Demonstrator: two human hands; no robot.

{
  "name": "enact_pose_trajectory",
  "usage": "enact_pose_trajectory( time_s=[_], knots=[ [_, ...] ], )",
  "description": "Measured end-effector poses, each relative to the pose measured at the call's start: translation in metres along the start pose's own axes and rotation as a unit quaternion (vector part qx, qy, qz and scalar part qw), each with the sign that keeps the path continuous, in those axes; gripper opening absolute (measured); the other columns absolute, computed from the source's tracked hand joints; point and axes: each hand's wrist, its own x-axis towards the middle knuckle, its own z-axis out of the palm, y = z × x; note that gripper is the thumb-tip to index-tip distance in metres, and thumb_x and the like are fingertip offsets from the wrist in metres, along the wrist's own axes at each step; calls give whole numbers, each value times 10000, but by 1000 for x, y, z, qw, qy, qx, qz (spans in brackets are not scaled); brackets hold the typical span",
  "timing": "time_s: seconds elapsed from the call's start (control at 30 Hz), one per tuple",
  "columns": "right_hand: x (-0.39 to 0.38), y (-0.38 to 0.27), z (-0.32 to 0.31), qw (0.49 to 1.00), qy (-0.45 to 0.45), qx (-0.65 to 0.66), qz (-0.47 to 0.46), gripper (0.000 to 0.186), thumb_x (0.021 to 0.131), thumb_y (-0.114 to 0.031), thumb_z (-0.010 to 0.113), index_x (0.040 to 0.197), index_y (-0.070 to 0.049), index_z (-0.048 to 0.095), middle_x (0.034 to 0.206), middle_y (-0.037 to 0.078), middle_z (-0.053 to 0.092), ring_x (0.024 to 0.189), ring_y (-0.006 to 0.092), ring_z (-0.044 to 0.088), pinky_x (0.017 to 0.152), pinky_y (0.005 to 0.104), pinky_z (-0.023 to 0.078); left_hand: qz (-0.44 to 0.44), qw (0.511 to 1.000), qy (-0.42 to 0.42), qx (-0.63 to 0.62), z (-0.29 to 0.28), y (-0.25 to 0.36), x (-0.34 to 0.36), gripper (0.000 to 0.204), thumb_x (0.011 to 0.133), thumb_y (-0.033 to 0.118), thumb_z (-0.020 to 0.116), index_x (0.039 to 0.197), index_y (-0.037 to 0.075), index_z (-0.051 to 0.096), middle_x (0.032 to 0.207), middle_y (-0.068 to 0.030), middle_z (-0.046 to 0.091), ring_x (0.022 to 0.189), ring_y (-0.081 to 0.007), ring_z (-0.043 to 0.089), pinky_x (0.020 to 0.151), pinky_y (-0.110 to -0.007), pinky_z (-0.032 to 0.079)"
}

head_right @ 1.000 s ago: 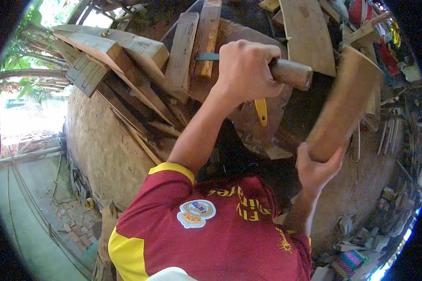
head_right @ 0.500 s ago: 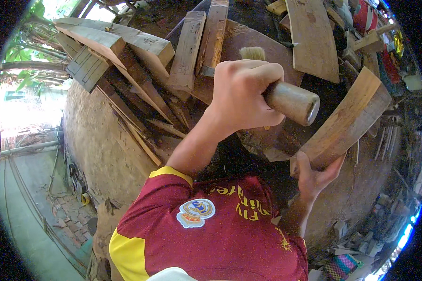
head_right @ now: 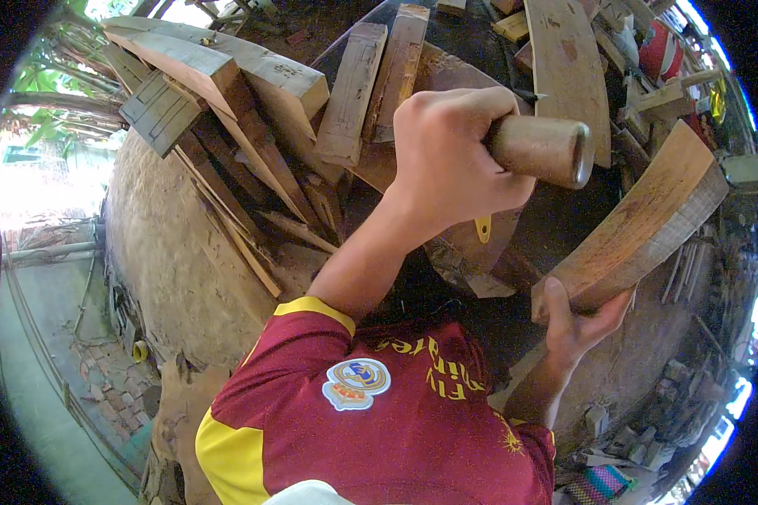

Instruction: The person uses a chisel and a wooden mallet to carve and shape a piece of wood. They repeatedly strike the chisel to remove wood shavings, occasionally pausing to inspect the surface and adjust the wood's position on the workbench.

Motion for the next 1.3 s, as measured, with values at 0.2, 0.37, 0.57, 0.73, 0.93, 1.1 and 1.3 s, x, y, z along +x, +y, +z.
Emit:
enact_pose_trajectory(
  time_s=[0.2,0.37,0.57,0.73,0.93,1.1,1.3],
  knots=[
    [2,-8,2,999,-8,30,-17,911,648,-36,785,1420,24,305,1347,159,430,1215,265,446,1014,407,380,-8,1000,15,20,1,0,7,198,508,180,706,614,72,577,568,-128,556,565,-332,593,517,-371,470],
    [3,-8,2,999,-14,25,-27,910,645,-41,788,1416,30,310,1345,164,433,1210,274,452,1018,409,377,-3,1000,16,3,-3,1,11,203,515,180,704,603,68,559,563,-136,549,557,-339,586,507,-376,460],
    [2,-4,-1,999,-18,-13,-27,928,633,-81,807,1410,39,315,1341,166,437,1214,282,449,1019,417,372,-2,1000,31,3,-3,-1,12,206,517,184,706,603,67,559,558,-133,546,553,-339,585,506,-376,461],
    [1,-2,1,999,-18,-20,-30,927,634,-85,807,1409,40,315,1342,161,435,1218,280,445,1021,410,368,2,999,36,8,-5,-2,12,213,512,193,711,601,71,560,561,-135,549,553,-338,588,510,-377,465],
    [1,-6,6,999,-18,-3,-29,926,637,-86,808,1410,38,313,1337,158,439,1214,276,447,1020,412,368,-4,1000,30,10,-6,-3,12,216,509,192,711,601,72,557,558,-133,546,550,-336,584,507,-376,463],
    [4,-3,4,999,-29,-14,-38,920,647,-98,811,1408,37,313,1324,162,447,1198,276,457,1009,414,381,-11,999,31,2,-7,-2,12,205,506,170,702,599,72,547,554,-131,538,544,-333,580,500,-376,456],
    [3,0,3,999,-25,-22,-32,916,648,-106,813,1405,40,318,1319,170,447,1192,280,463,1001,420,391,-3,999,42,-1,-4,-1,11,207,498,163,702,599,72,546,556,-130,539,548,-329,584,502,-377,457]
  ],
)
